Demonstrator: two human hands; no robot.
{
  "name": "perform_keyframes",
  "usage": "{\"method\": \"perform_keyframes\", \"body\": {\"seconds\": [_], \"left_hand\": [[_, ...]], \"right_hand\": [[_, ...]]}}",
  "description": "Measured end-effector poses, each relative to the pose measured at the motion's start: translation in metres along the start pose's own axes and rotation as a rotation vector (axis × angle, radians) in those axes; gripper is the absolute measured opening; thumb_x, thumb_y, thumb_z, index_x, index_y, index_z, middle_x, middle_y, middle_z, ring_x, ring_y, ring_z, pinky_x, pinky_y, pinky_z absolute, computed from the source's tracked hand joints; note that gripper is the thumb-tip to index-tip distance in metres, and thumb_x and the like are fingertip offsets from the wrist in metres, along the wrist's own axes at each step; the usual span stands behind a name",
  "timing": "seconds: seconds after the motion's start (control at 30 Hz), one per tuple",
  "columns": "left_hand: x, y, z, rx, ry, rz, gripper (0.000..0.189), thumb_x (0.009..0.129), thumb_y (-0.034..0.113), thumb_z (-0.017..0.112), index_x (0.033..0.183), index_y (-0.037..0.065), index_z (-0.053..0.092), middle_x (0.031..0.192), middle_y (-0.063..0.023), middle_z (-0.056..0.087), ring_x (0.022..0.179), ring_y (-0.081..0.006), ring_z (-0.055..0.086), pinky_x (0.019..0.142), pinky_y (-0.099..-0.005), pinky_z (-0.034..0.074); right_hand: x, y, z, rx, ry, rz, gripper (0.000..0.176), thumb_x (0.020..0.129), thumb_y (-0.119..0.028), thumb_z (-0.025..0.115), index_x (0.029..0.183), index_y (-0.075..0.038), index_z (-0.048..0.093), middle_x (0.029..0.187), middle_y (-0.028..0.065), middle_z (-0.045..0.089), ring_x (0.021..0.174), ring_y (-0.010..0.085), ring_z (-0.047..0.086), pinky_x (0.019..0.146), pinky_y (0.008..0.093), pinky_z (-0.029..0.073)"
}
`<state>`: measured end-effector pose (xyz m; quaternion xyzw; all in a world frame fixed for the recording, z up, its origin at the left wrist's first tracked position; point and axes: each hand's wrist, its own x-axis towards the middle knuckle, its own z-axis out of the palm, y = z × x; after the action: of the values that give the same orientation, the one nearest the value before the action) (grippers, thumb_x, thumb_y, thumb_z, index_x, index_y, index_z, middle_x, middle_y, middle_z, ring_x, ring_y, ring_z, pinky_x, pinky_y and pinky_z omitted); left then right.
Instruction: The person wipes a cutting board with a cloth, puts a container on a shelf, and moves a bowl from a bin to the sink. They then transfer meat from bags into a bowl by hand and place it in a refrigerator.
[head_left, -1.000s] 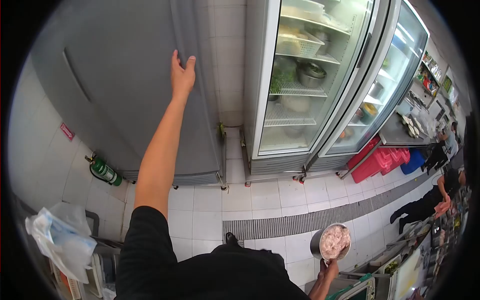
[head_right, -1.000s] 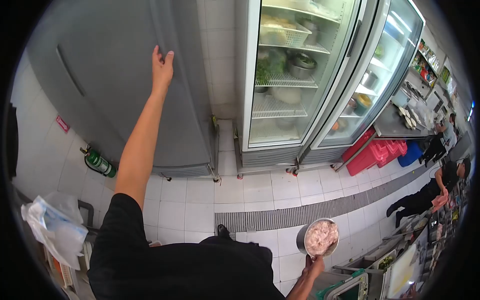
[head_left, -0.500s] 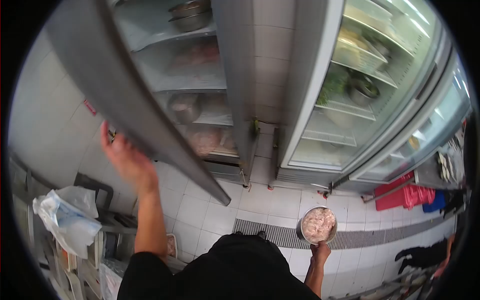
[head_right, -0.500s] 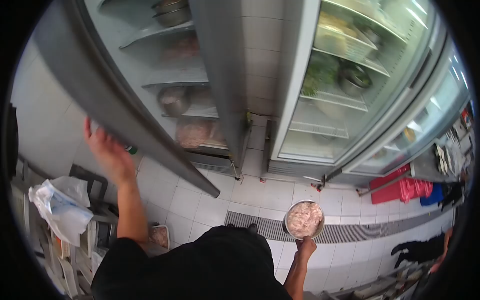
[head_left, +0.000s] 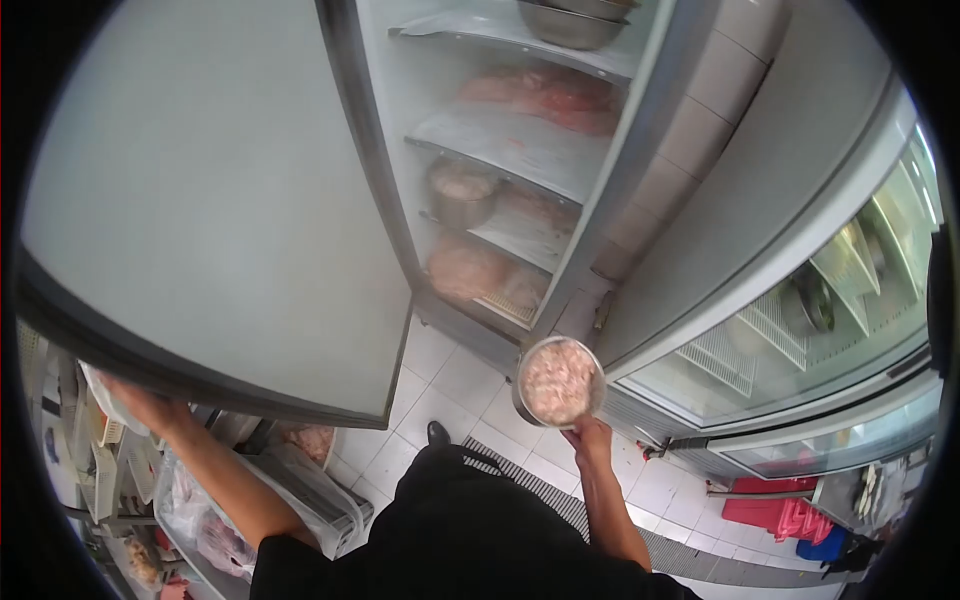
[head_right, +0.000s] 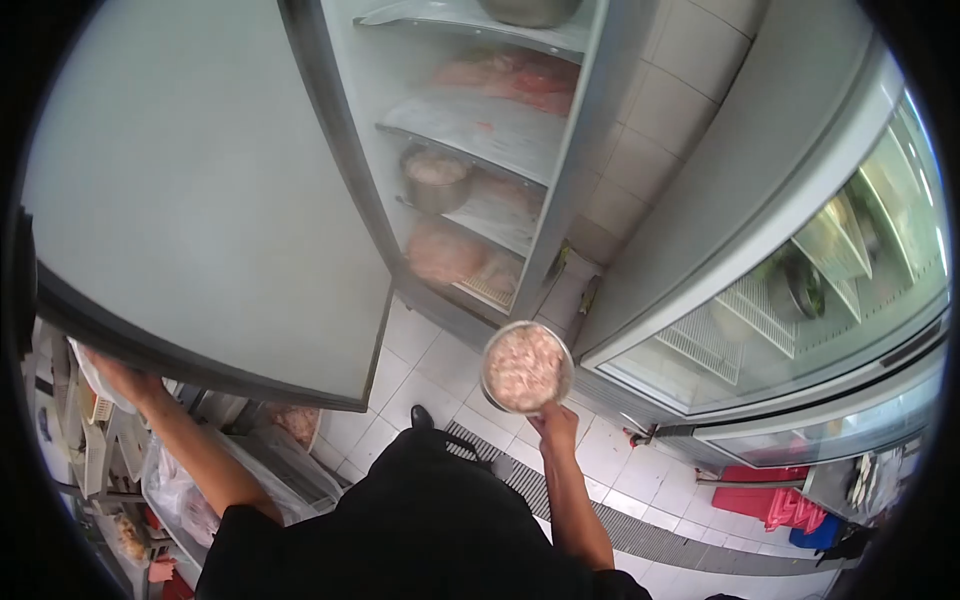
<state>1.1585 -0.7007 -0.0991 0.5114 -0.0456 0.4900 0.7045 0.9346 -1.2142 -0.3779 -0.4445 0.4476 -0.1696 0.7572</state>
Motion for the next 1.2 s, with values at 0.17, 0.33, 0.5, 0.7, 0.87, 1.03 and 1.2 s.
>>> {"method": "perform_keyframes", "body": {"seconds": [0.17,0.33,0.5,0.7,0.87,1.03,1.2], "left_hand": [[0.034,-0.024,-0.039,0.133,0.040,-0.030,0.053,0.098,0.036,0.043,0.138,0.004,0.035,0.135,-0.0114,0.044,0.117,-0.0252,0.047,0.100,-0.0398,0.040],[0.060,-0.054,-0.078,0.220,0.176,-0.038,0.050,0.098,0.034,0.041,0.136,0.000,0.037,0.132,-0.0162,0.045,0.116,-0.0256,0.048,0.098,-0.0393,0.041],[0.071,-0.067,-0.090,0.345,0.227,0.000,0.050,0.098,0.033,0.041,0.135,0.000,0.037,0.132,-0.0164,0.045,0.116,-0.0257,0.048,0.098,-0.0393,0.041],[0.075,-0.086,-0.091,0.419,0.240,0.002,0.050,0.098,0.033,0.041,0.135,-0.001,0.037,0.131,-0.0166,0.045,0.116,-0.0257,0.048,0.098,-0.0392,0.041],[0.078,-0.093,-0.090,0.455,0.233,-0.005,0.050,0.098,0.033,0.041,0.135,-0.001,0.037,0.131,-0.0168,0.045,0.115,-0.0258,0.048,0.097,-0.0392,0.041],[0.076,-0.095,-0.090,0.476,0.228,-0.005,0.050,0.098,0.033,0.041,0.135,-0.001,0.037,0.131,-0.0170,0.045,0.115,-0.0258,0.048,0.097,-0.0391,0.041],[0.071,-0.087,-0.092,0.489,0.229,0.005,0.050,0.098,0.032,0.041,0.135,-0.002,0.037,0.131,-0.0173,0.045,0.115,-0.0259,0.048,0.097,-0.0391,0.041]], "right_hand": [[0.060,-0.018,0.102,0.042,-0.085,0.062,0.010,0.078,-0.009,0.056,0.072,-0.002,0.051,0.070,0.0050,0.048,0.070,0.0220,0.060,0.075,0.0411,0.058],[0.123,-0.050,0.204,0.091,-0.080,0.053,0.009,0.075,-0.008,0.059,0.079,-0.003,0.052,0.085,0.0077,0.049,0.078,0.0216,0.054,0.071,0.0407,0.057],[0.203,-0.070,0.264,0.207,-0.012,-0.108,0.013,0.079,-0.004,0.057,0.091,-0.002,0.055,0.103,0.0105,0.048,0.087,0.0238,0.053,0.075,0.0431,0.053],[0.320,-0.043,0.258,-0.771,-0.063,-0.855,0.009,0.084,-0.009,0.059,0.091,-0.003,0.057,0.091,0.0055,0.055,0.082,0.0163,0.055,0.069,0.0326,0.049],[0.298,-0.055,0.287,0.259,0.097,-0.173,0.020,0.091,-0.020,0.059,0.104,-0.005,0.055,0.086,0.0071,0.051,0.079,0.0215,0.051,0.077,0.0423,0.049],[0.292,-0.066,0.274,0.269,-0.010,-0.121,0.030,0.091,-0.026,0.060,0.111,-0.005,0.053,0.092,0.0067,0.050,0.078,0.0211,0.049,0.076,0.0405,0.048],[0.245,-0.057,0.259,0.067,-0.099,-0.054,0.049,0.089,-0.041,0.060,0.116,-0.001,0.052,0.111,0.0106,0.055,0.084,0.0242,0.055,0.074,0.0355,0.047]]}}
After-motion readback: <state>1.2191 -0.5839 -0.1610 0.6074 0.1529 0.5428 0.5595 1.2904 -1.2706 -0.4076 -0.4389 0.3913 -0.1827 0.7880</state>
